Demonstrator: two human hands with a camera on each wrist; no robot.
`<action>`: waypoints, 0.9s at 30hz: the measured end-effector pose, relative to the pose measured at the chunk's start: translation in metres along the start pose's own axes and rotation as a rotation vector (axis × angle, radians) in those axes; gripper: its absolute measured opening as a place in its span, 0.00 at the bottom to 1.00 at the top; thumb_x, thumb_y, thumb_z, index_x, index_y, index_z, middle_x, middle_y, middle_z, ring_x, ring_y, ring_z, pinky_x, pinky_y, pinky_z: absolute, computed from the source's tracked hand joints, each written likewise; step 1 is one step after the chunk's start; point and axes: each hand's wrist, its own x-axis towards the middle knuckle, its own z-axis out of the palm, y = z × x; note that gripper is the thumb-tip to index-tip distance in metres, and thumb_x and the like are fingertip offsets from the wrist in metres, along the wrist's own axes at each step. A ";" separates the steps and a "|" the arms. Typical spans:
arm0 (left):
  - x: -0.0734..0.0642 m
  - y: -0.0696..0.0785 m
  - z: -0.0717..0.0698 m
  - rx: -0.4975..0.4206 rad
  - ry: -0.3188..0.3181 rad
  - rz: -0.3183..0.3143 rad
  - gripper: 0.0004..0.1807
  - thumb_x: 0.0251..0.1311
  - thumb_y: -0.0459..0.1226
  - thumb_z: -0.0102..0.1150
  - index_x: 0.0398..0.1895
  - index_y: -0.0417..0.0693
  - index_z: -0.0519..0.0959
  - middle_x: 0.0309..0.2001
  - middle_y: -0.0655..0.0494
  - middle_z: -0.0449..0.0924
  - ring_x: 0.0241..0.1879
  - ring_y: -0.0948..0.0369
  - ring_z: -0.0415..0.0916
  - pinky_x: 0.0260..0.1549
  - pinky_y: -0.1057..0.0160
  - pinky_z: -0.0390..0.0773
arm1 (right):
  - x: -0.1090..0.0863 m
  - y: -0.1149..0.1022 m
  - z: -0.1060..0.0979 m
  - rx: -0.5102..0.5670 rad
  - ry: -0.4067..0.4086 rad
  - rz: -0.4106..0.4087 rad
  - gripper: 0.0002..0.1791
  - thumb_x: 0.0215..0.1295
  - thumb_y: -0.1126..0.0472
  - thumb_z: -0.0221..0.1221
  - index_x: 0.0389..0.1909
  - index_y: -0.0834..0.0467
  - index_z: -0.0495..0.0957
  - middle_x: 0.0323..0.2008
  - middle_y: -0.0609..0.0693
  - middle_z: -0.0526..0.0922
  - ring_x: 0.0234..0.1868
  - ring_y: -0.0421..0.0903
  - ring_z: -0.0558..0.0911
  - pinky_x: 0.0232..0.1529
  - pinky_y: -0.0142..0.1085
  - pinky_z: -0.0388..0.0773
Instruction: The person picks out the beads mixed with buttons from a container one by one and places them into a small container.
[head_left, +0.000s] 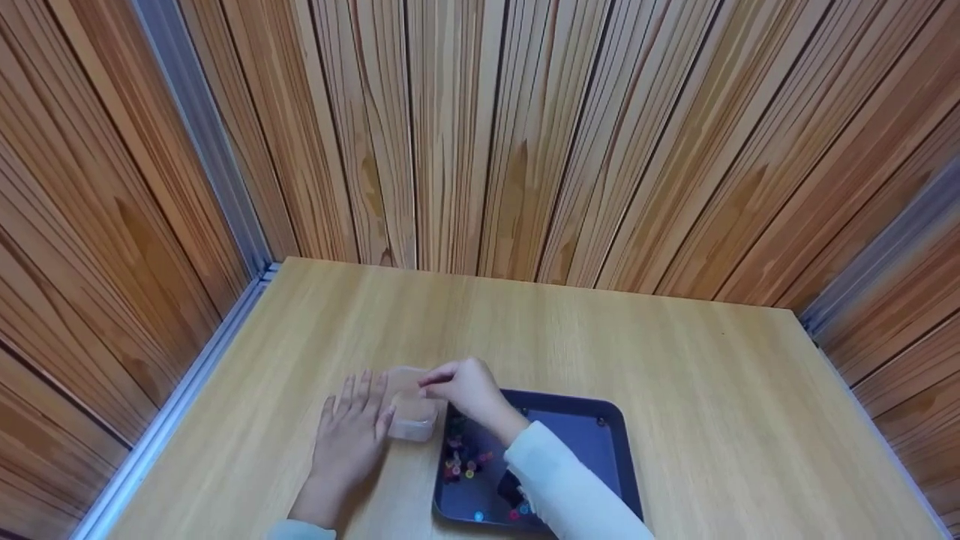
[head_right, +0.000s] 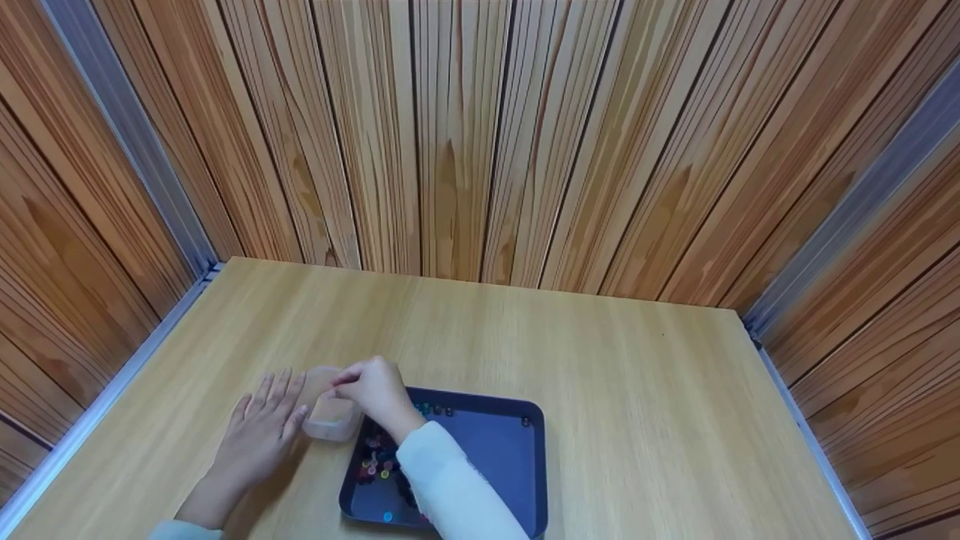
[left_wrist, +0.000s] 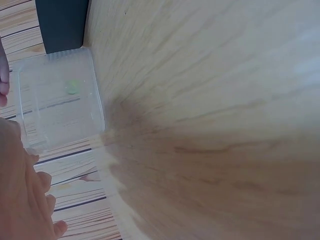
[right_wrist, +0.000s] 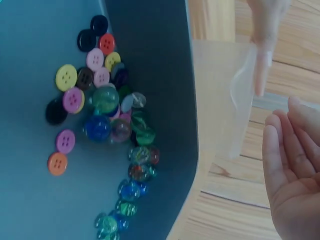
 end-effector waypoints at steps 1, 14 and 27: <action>0.000 0.000 0.000 -0.001 0.002 -0.001 0.31 0.70 0.53 0.33 0.73 0.55 0.49 0.74 0.50 0.43 0.73 0.47 0.37 0.67 0.40 0.40 | -0.001 0.001 -0.002 0.007 0.005 0.001 0.09 0.53 0.61 0.66 0.37 0.54 0.85 0.35 0.45 0.87 0.38 0.39 0.84 0.42 0.31 0.81; -0.002 -0.001 0.001 -0.013 0.016 -0.007 0.30 0.70 0.52 0.33 0.72 0.56 0.50 0.74 0.49 0.44 0.73 0.48 0.38 0.68 0.40 0.40 | -0.016 0.023 -0.025 0.126 0.015 0.045 0.16 0.54 0.54 0.66 0.42 0.56 0.84 0.39 0.46 0.86 0.42 0.41 0.83 0.48 0.38 0.79; -0.002 -0.001 0.001 -0.028 0.018 0.001 0.31 0.70 0.53 0.33 0.73 0.56 0.49 0.74 0.49 0.43 0.73 0.47 0.39 0.67 0.39 0.39 | -0.029 0.038 -0.048 0.118 -0.007 0.120 0.15 0.55 0.54 0.65 0.44 0.54 0.83 0.42 0.46 0.85 0.46 0.43 0.82 0.54 0.43 0.76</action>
